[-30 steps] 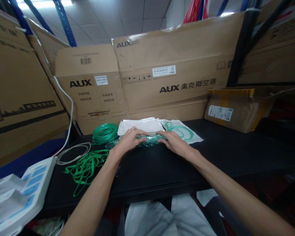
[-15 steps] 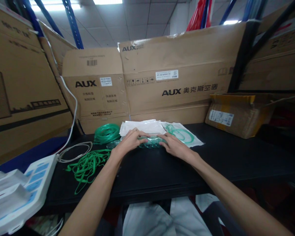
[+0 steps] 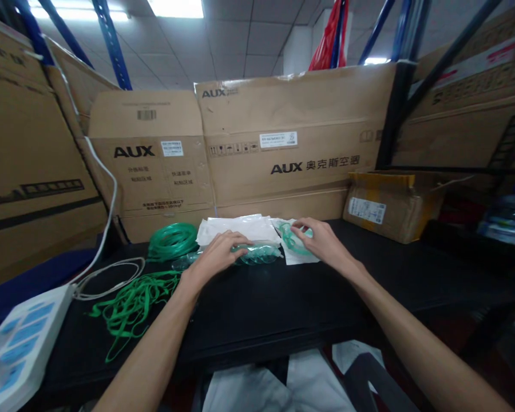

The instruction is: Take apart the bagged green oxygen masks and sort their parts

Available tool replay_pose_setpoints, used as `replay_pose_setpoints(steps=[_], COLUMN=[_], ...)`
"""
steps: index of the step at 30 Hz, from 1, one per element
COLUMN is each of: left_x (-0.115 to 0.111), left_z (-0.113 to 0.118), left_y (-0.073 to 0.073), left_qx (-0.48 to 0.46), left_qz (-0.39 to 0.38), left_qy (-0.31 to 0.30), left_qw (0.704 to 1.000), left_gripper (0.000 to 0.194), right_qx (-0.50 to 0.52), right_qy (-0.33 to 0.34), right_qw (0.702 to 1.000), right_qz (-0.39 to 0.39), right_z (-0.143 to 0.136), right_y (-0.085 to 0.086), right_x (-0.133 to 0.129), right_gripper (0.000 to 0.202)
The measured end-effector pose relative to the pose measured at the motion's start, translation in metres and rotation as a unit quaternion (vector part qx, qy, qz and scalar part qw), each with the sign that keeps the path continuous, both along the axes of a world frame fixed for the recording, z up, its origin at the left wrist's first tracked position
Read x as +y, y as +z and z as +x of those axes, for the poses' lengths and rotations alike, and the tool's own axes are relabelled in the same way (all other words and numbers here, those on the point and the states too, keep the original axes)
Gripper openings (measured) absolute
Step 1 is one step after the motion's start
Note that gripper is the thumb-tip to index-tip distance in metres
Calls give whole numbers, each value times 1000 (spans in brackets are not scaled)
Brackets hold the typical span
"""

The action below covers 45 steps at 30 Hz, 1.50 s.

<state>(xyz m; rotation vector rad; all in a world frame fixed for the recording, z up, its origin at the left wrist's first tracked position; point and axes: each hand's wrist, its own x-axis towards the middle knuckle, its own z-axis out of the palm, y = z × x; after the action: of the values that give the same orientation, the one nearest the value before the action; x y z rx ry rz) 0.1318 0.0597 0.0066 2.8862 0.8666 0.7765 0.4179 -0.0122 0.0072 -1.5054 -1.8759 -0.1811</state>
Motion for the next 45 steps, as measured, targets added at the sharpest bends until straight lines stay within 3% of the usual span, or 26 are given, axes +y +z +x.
replay_pose_setpoints(steps=[3, 6, 10, 14, 18, 22, 25, 28, 33, 37, 41, 45], left_x=[-2, -6, -16, -34, -63, -85, -89, -84, -79, -79, -79, -80], left_z=[4, 6, 10, 25, 61, 114, 148, 167, 176, 178, 182, 183], left_y=[-2, -1, 9, 17, 15, 9, 4, 2, 2, -2, -2, 3], left_qx=[-5, -14, -73, -115, -85, -33, 33, 63, 44, -18, -83, -154], left_qz=[-2, 14, 50, 40, 2, 25, 55, 45, 30, 8, -15, -114], left_qy=[-6, -3, 8, -6, -36, -43, -42, -46, -59, -87, -116, -106], left_qw=[1000, 1000, 996, 993, 996, 998, 997, 996, 997, 996, 990, 976], left_gripper=[26, 25, 20, 20, 23, 33, 28, 20, 18, 19, 18, 21], right_qx=[-31, -66, -96, -100, -93, -120, -149, -143, -151, -180, -114, -110], right_qy=[4, 30, 28, 16, 4, -26, -51, -57, -14, -41, -47, -49], right_qw=[999, 993, 990, 992, 993, 992, 987, 983, 987, 982, 991, 992], right_qz=[-43, -97, -104, -73, -70, -24, 44, 100, 59, 50, 48, 22], right_z=[36, 59, 61, 57, 63, 71, 70, 63, 53, 52, 54, 63], right_y=[-5, -27, -48, -46, -40, -37, -35, -38, -53, -62, -62, -59], right_x=[-6, -11, -17, -31, -51, -69, -84, -102, -113, -103, -97, -97], right_gripper=[30, 41, 37, 26, 26, 31, 34, 33, 38, 40, 39, 40])
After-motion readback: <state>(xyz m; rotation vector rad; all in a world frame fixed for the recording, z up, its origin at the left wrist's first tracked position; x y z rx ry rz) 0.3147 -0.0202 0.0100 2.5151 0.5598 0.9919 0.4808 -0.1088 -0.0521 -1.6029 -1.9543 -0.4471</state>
